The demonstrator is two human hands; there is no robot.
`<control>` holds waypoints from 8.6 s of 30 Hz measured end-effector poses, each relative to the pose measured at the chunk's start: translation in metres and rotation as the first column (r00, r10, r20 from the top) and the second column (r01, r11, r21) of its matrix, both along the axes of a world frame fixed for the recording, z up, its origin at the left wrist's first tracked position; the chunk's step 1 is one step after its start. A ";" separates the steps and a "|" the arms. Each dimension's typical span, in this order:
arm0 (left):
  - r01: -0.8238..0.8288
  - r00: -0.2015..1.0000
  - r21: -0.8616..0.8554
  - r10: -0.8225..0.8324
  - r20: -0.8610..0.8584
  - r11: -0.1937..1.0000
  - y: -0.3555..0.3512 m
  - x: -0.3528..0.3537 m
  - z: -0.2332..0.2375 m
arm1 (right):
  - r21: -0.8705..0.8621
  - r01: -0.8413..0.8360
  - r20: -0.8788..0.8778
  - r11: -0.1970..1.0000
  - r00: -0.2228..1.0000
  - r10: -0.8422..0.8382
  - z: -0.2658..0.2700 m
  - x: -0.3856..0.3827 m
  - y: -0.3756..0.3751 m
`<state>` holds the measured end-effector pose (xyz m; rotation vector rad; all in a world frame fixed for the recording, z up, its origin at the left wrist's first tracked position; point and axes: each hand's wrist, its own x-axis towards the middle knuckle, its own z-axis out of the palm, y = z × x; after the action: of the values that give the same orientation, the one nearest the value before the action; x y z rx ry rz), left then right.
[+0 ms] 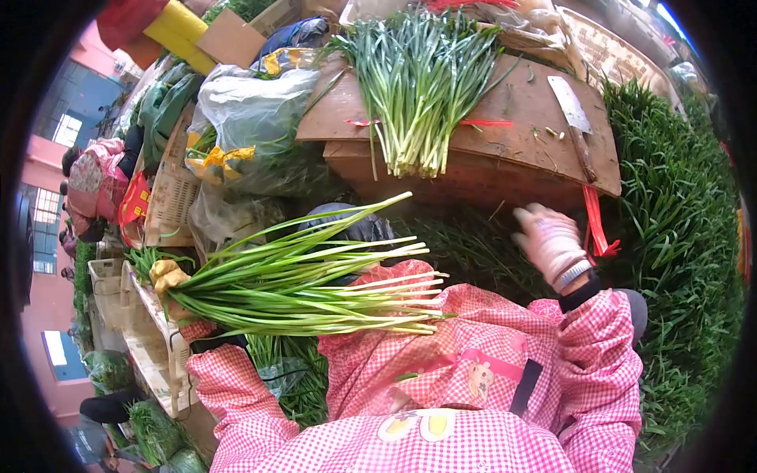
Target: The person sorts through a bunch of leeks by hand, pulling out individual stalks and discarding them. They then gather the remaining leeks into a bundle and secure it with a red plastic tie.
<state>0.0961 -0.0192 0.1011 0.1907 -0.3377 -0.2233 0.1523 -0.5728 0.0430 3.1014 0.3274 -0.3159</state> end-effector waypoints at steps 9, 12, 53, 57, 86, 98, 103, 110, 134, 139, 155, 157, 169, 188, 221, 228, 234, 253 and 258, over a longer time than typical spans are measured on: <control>0.051 0.992 0.250 -0.079 0.101 0.967 -0.043 0.035 0.077 | 0.900 -0.032 -0.106 0.434 0.951 0.289 0.016 0.003 0.151; -0.046 0.995 -0.037 0.049 0.091 0.998 -0.018 0.045 0.064 | 0.943 0.170 -0.278 0.286 0.874 0.398 0.015 -0.026 0.147; 0.324 0.945 0.215 -0.306 -0.111 0.921 -0.260 0.283 0.111 | 0.277 0.868 -0.331 -0.412 0.489 0.807 0.011 -0.050 0.130; 0.237 0.970 0.294 -0.240 -0.027 0.926 -0.274 0.280 0.106 | 0.204 0.876 -0.203 -0.436 0.474 0.857 0.031 -0.049 0.114; 0.888 0.442 0.175 -0.686 -0.578 0.425 -0.423 0.083 -0.078 | -0.005 0.647 -0.724 -0.763 0.524 0.449 0.005 -0.049 0.013; 0.864 0.463 0.077 -0.724 -0.512 0.498 -0.434 0.082 -0.101 | 0.179 0.662 -0.860 -0.728 0.465 0.211 0.001 -0.061 0.021; 0.841 0.535 0.287 -0.621 -0.573 0.459 -0.448 0.085 -0.096 | 0.282 0.694 -0.897 -0.662 0.435 0.075 0.013 -0.069 0.019; 0.831 0.457 -0.064 -0.745 -0.487 0.552 -0.450 0.099 -0.128 | 0.820 0.503 -0.520 -0.272 0.854 0.011 0.049 -0.136 -0.007; 0.743 0.651 0.443 -0.389 -0.652 0.502 -0.430 0.064 -0.082 | 0.899 0.437 -0.361 -0.003 0.739 -0.569 0.015 -0.035 -0.042; 0.702 0.701 0.535 -0.324 -0.635 0.470 -0.427 0.056 -0.089 | 0.569 0.500 -0.674 -0.653 0.739 -0.021 -0.034 0.000 -0.029; 0.580 0.753 0.446 -0.239 -0.613 0.681 -0.415 0.067 -0.105 | 0.682 -0.038 -0.537 -0.730 0.652 -0.536 -0.030 0.034 -0.064; 0.581 0.747 0.421 -0.252 -0.615 0.697 -0.408 0.067 -0.117 | 0.698 -0.021 -0.553 -0.716 0.621 -0.556 -0.046 0.033 -0.078; 0.552 0.800 0.623 -0.141 -0.583 0.554 -0.416 0.060 -0.105 | 0.544 0.333 -0.635 -0.770 0.764 -0.118 -0.037 0.022 -0.023; 0.854 0.499 0.257 -0.573 -0.650 0.452 -0.415 0.050 -0.143 | 0.338 0.378 -0.745 -0.862 0.667 0.000 -0.088 0.018 -0.037; 0.831 0.519 0.198 -0.596 -0.612 0.520 -0.411 0.056 -0.138 | 0.947 0.071 -0.277 -0.315 0.679 -0.680 -0.034 0.079 -0.154; 0.842 0.502 0.197 -0.593 -0.630 0.503 -0.409 0.059 -0.143 | 0.790 0.224 -0.558 -0.571 0.649 -0.517 -0.017 0.092 -0.145; 0.853 0.472 0.166 -0.598 -0.648 0.494 -0.408 0.058 -0.147 | 0.704 0.239 -0.639 -0.669 0.623 -0.451 -0.033 0.101 -0.142; 0.858 0.499 0.370 -0.405 -0.767 0.357 -0.414 0.057 -0.143 | 0.612 0.195 -0.610 -0.766 0.734 -0.300 -0.062 0.093 -0.160; 0.893 0.427 0.268 -0.495 -0.757 0.361 -0.410 0.061 -0.146 | 0.719 0.235 -0.632 -0.654 0.614 -0.474 -0.044 0.092 -0.151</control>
<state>0.1570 -0.4289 -0.0447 0.6629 0.3307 -1.3457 0.2440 -0.7236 -0.0008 4.1475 -2.7531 1.0326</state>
